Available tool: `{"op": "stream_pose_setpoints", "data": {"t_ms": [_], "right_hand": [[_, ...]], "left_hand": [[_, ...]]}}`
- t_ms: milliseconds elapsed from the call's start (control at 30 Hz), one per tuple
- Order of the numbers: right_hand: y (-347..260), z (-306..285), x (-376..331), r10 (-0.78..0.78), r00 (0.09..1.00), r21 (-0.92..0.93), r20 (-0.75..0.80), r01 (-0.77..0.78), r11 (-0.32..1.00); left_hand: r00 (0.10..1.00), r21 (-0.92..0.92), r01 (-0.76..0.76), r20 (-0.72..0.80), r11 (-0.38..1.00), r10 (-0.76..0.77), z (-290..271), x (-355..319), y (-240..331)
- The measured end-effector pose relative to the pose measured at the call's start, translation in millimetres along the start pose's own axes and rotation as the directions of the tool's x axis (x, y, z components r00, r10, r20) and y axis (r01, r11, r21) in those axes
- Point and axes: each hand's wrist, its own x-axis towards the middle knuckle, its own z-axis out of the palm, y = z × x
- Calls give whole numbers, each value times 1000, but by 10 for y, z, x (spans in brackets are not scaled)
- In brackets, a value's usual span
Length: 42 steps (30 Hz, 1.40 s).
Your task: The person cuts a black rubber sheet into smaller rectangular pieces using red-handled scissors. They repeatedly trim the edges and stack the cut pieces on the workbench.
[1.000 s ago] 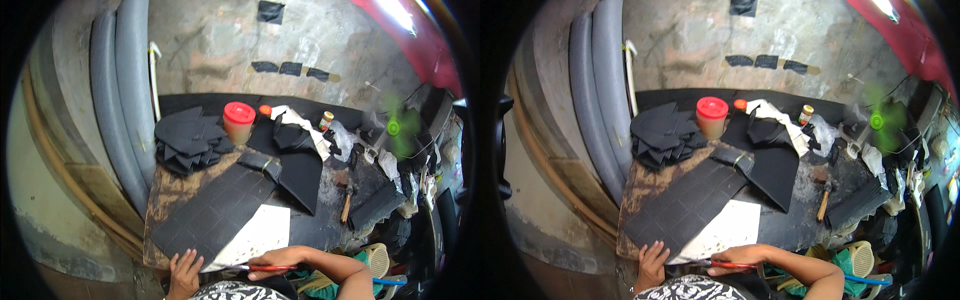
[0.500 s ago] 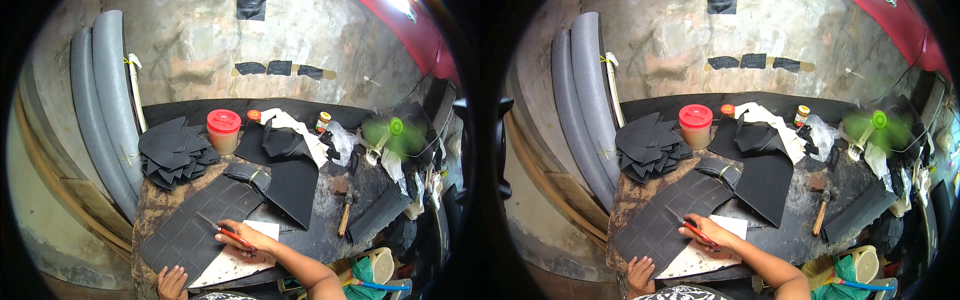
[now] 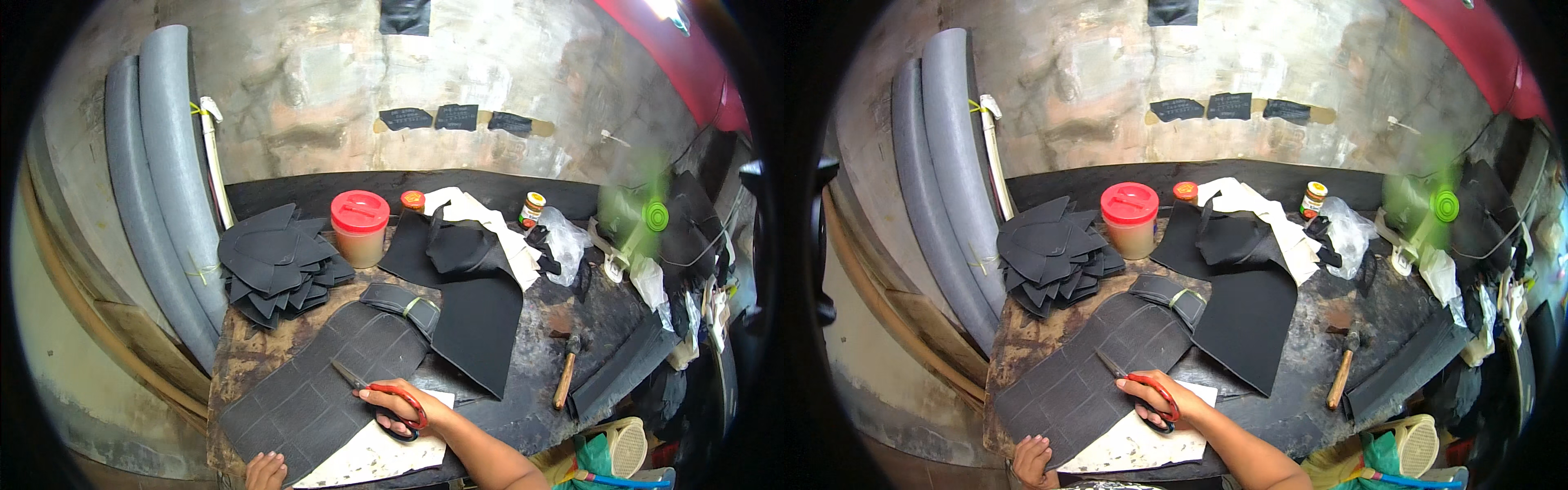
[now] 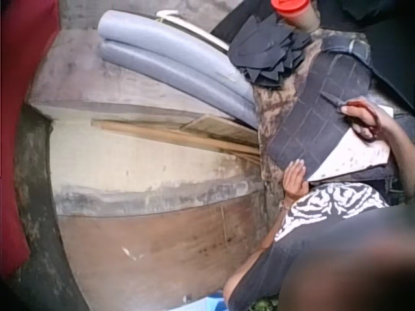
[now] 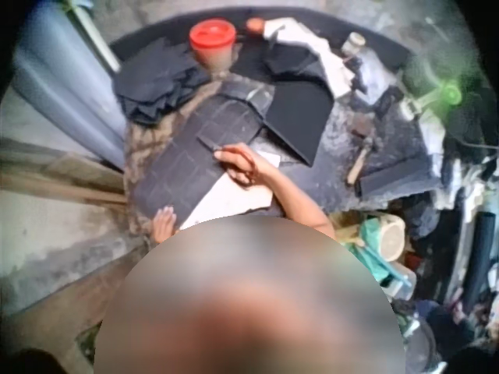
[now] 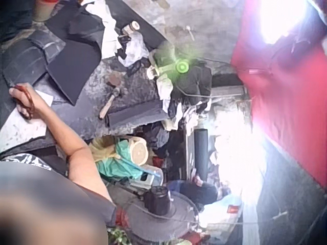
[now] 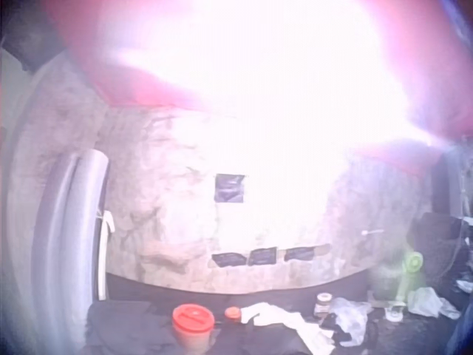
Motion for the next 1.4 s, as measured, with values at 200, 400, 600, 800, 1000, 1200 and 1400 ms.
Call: {"op": "stream_pose_setpoints", "data": {"t_ms": [200,400,600,800,1000,1200,1400], "right_hand": [[21,-15,0,16,1000,31,-23,-15,999],[19,-7,2,23,999,-23,-38,-24,999],[52,-21,-16,-2,998,-1,-61,2,1000],[127,-28,-15,-143,989,69,-39,145,987],[85,-34,-7,-73,996,21,-52,75,997],[56,-36,15,-14,999,33,-38,16,999],[48,-29,6,-17,999,-13,-43,17,1000]], "left_hand": [[998,3,68,-12,998,-68,21,-16,31],[995,-1,91,-44,996,-91,55,-53,29],[975,-18,207,87,978,-205,0,-74,40],[933,50,310,176,950,-314,-45,-121,65],[961,30,241,130,970,-243,-16,-51,61],[981,55,194,16,979,-195,-31,58,165],[981,19,192,6,981,-192,-54,92,179]]}}
